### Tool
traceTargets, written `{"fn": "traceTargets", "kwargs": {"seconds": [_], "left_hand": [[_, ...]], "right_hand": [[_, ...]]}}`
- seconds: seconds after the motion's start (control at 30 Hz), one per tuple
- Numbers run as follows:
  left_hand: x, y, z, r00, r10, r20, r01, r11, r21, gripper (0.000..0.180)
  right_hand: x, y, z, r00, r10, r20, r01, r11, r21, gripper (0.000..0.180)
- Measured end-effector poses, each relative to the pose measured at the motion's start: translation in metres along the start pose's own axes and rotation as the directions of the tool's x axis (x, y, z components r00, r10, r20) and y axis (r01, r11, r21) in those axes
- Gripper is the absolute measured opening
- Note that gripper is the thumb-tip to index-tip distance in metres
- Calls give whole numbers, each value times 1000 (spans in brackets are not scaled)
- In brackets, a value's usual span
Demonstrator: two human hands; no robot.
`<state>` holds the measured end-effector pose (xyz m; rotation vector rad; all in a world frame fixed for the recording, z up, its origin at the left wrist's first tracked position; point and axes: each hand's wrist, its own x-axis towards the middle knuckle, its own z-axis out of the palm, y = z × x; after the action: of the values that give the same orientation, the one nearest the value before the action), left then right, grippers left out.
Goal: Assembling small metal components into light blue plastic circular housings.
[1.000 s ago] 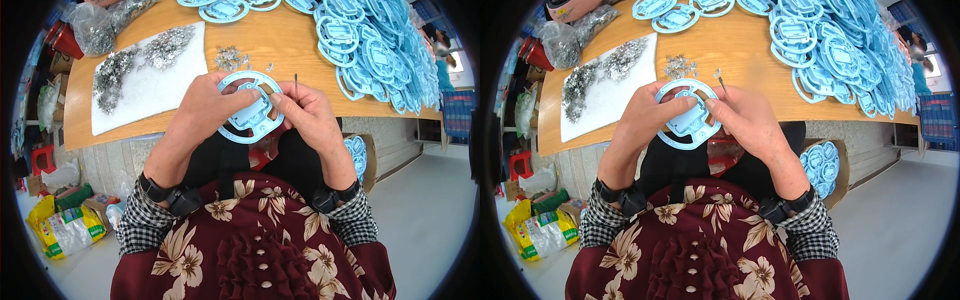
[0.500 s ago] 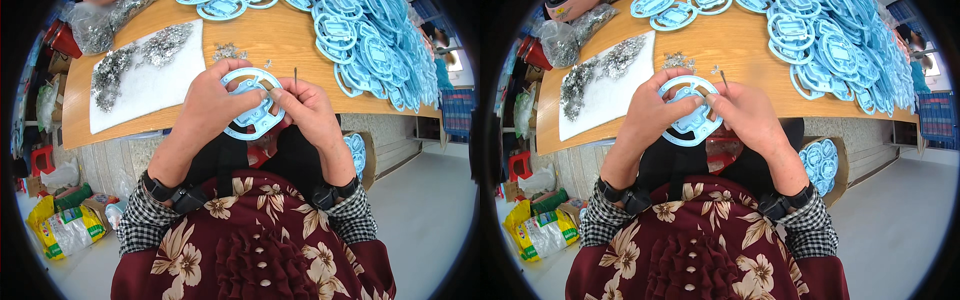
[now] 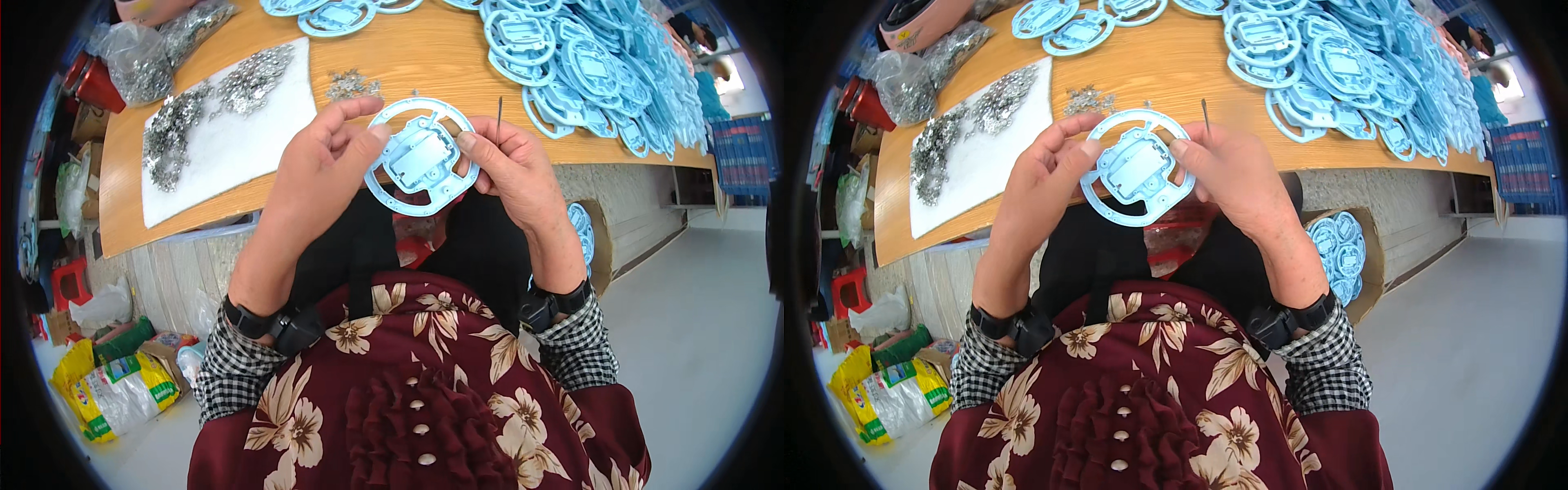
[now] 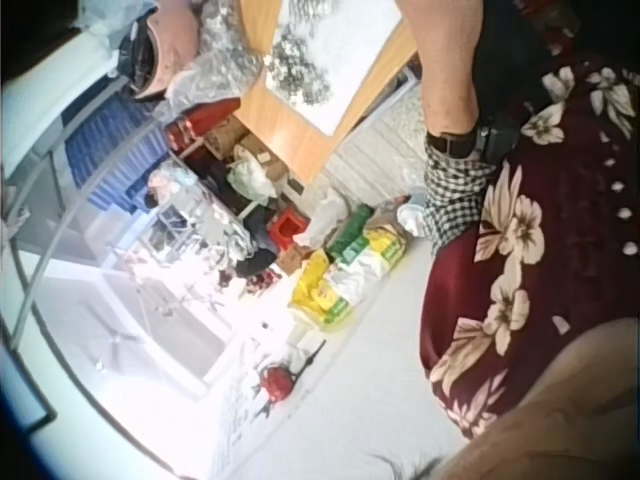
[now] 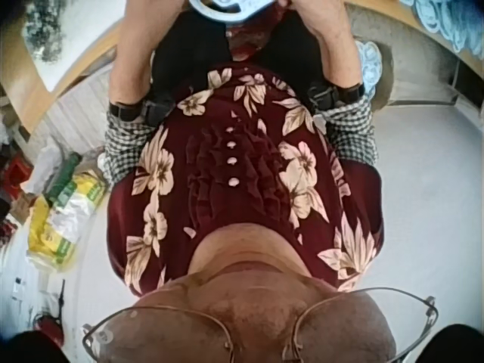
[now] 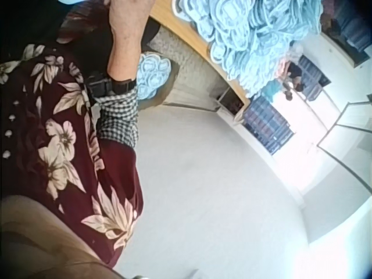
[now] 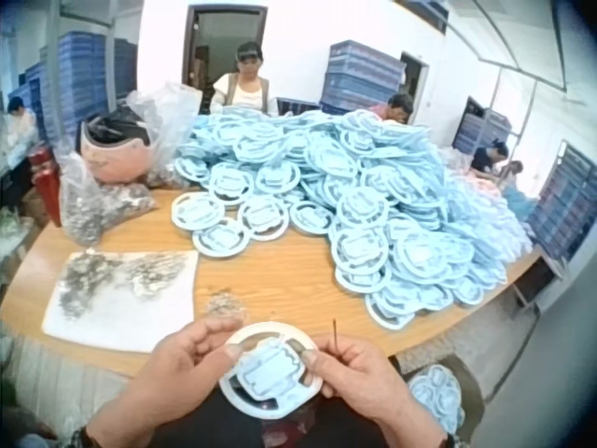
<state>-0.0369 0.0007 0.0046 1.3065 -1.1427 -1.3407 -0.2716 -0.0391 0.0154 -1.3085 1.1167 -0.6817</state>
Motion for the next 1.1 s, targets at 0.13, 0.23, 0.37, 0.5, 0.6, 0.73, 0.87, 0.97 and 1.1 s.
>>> {"fn": "traceTargets", "kwargs": {"seconds": [0.13,0.23,0.37,0.5,0.6,0.73,0.87,0.97,1.1], "left_hand": [[-6,10,24,985,167,34,-170,976,133,55],[-1,13,40,976,212,50,-218,943,253,62],[3,17,47,986,103,132,-144,926,348,61],[7,11,49,976,9,217,-72,956,284,60],[8,5,55,965,-25,263,-17,988,157,55],[4,3,67,970,-55,235,53,998,17,52],[7,4,69,972,-66,224,32,988,152,52],[1,-1,73,974,-48,221,9,985,174,49],[3,1,67,956,-17,293,-34,985,170,40]], "right_hand": [[-13,3,-8,1000,-29,-1,29,1000,5,26],[-22,3,-6,999,-48,-18,48,999,-5,26],[-33,3,-6,996,-87,-8,87,996,-38,28],[-42,7,-6,996,-82,-38,81,996,-31,30],[-50,9,-13,998,-62,-22,64,994,85,31],[-70,14,-34,989,-29,-146,35,999,41,30],[-97,33,-69,952,1,-307,10,999,34,28],[-121,61,-106,903,-2,-429,12,1000,20,30],[-195,178,-230,668,-175,-723,-278,842,-461,34]]}}
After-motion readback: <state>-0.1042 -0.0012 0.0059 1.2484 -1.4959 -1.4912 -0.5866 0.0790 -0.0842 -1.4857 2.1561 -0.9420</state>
